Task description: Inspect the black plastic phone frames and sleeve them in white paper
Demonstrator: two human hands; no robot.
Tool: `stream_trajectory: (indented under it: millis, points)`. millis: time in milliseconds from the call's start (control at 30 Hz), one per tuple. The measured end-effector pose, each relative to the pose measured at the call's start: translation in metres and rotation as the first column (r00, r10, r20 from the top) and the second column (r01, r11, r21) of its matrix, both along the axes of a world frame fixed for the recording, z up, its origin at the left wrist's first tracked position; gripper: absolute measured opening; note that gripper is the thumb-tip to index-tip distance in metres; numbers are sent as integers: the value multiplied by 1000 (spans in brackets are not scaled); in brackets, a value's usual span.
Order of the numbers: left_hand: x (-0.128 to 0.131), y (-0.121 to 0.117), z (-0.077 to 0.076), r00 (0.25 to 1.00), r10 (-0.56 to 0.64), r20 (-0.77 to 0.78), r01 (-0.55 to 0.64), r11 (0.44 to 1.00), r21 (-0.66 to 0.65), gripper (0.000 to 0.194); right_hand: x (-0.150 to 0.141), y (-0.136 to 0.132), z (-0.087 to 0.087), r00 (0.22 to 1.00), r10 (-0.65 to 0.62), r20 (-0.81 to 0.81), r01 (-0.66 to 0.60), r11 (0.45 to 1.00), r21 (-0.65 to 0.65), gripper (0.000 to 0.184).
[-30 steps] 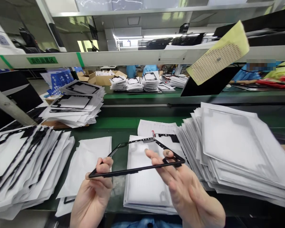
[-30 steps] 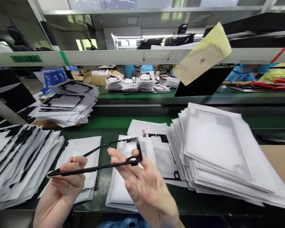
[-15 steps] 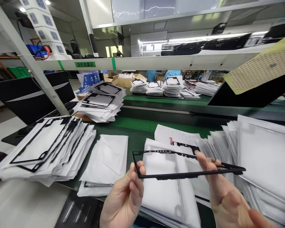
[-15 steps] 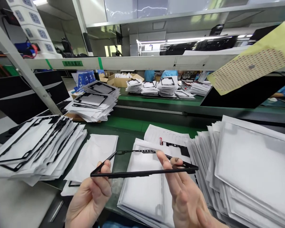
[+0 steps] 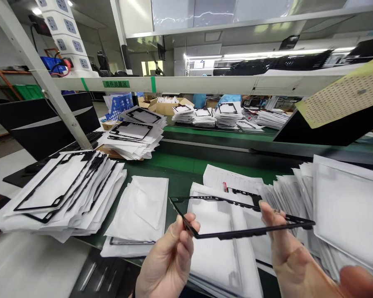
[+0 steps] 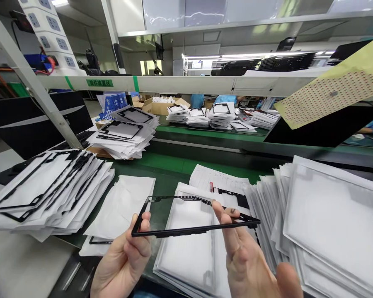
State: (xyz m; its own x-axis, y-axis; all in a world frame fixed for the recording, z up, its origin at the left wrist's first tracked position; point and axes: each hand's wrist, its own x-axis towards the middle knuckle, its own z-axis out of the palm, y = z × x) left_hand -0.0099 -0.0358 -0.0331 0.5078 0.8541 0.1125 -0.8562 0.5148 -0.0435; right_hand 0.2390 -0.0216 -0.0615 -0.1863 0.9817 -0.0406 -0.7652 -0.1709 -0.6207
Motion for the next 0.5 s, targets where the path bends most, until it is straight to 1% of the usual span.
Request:
stream_trajectory:
  millis: [100, 200, 267, 333, 400, 433, 500]
  points:
    - [-1, 2, 0, 994, 55, -92, -58, 998, -27, 15, 0, 9, -9, 996, 16, 85, -18, 1000, 18, 66]
    - [-2, 6, -4, 967, 127, -220, -142, 988, -54, 13, 1, 22, -23, 991, 57, 124, -61, 998, 32, 63]
    - [-3, 8, -7, 953, 139, -268, -166, 983, -82, 7, 0, 27, -28, 990, 62, 129, -64, 998, 18, 63]
    - [-3, 8, -8, 955, 124, -271, -155, 983, -99, 6, -1, 26, -28, 993, 40, 114, -39, 999, -7, 63]
    - [-2, 6, -7, 966, 98, -240, -122, 989, -87, 9, 0, 18, -25, 994, 12, 107, -7, 999, -44, 60]
    - [-1, 5, -6, 972, 84, -219, -102, 992, -70, 11, 2, 13, -23, 994, 0, 111, 7, 998, -63, 60]
    - [1, 2, -3, 982, 57, -179, -64, 997, -34, 12, 9, 2, -21, 993, -17, 118, 27, 996, -90, 68]
